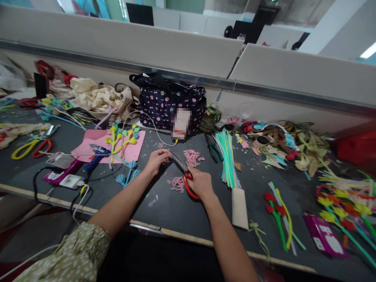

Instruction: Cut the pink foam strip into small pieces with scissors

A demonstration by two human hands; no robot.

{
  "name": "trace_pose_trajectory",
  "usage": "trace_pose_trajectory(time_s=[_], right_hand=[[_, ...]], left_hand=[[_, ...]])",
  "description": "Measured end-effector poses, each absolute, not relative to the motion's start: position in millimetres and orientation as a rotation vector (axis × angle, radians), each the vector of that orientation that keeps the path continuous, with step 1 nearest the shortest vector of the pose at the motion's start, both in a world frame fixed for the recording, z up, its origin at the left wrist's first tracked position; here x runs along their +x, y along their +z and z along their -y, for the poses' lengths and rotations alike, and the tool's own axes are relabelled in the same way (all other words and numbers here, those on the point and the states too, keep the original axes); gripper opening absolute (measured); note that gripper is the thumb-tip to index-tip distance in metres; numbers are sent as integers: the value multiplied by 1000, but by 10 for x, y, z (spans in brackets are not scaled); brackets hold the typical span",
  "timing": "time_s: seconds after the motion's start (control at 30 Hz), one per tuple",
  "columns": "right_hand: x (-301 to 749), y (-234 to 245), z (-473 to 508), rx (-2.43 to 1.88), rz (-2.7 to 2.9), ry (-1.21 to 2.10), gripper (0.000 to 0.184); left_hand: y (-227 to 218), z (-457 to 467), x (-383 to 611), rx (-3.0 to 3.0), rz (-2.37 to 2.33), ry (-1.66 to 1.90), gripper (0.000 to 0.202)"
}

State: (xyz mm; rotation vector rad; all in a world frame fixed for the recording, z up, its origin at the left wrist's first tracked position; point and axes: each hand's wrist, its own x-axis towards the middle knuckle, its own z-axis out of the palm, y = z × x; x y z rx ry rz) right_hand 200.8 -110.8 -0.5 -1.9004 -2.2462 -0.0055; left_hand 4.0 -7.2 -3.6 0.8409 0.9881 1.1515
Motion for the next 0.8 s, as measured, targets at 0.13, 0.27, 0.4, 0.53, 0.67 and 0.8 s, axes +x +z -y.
trace_pose_trajectory(time_s=[0.13, 0.27, 0.4, 0.53, 0.67, 0.8], right_hand=[[2004, 40, 1122, -1919, 2207, -20, 39], [2002, 78, 1134, -1901, 2177, -6, 45], [2008, 89, 1129, -1842, 2194, -6, 52], [2025, 52, 1116, -1865, 2189, -44, 53], [2040, -5, 1107, -1892, 2135, -93, 49], [2031, -15, 1108, -1872, 2091, -95, 45]], left_hand=[[0, 72, 23, 800, -951, 1180, 24], [34, 60, 3, 759, -916, 1227, 27], [22, 55, 0, 763, -893, 1259, 29], [-12, 50, 2, 787, -889, 1280, 32], [-18, 46, 3, 788, -889, 1279, 37], [-2, 58, 11, 775, -866, 1234, 39]])
